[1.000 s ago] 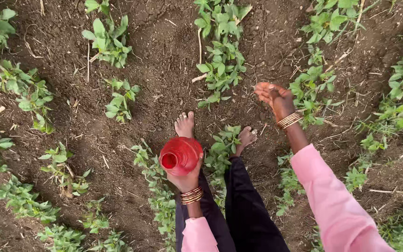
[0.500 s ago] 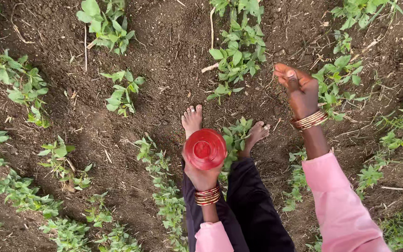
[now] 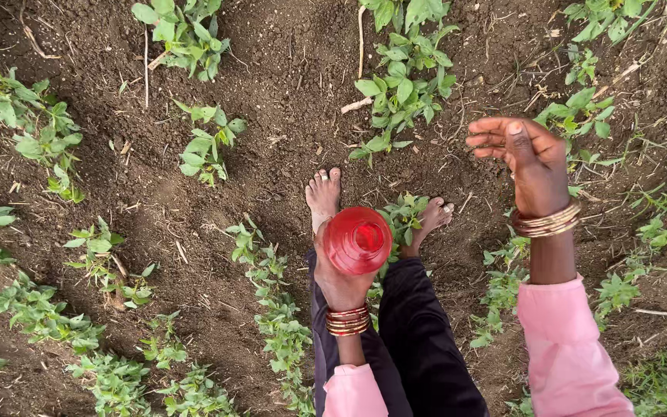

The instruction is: The person sows seeds by hand into rows of soil in a field while carrying a red plastic bottle.

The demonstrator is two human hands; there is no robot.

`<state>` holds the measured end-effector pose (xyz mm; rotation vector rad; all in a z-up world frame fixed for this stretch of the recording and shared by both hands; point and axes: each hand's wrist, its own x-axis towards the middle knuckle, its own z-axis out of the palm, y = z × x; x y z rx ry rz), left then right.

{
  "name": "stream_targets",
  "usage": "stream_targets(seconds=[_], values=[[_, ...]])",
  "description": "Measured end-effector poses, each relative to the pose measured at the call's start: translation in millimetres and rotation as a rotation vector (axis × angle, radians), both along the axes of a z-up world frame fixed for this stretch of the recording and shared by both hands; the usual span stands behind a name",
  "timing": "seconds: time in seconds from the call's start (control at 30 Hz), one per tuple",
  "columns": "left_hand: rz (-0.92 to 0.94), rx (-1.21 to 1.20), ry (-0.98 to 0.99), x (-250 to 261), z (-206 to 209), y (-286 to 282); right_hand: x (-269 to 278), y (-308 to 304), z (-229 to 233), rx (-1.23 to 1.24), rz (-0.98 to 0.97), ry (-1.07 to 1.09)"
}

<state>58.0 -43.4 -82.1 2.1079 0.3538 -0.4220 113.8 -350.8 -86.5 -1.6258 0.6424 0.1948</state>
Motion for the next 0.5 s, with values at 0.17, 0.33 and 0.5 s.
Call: stream_targets(seconds=[0.17,0.33,0.5], values=[[0.031,-0.091,0.038,-2.8,-1.7,-6.8,-8.2,6.7,-20.2,-0.475,0.208,0.14],[-0.026,-0.031,0.016,-4.5,-1.2,-11.0,-31.8,19.2,-51.5,-0.705,0.148,-0.128],[-0.018,-0.077,0.017,2.2,1.0,-18.4,-6.9,27.1,-79.2,-0.724,0.281,0.03]])
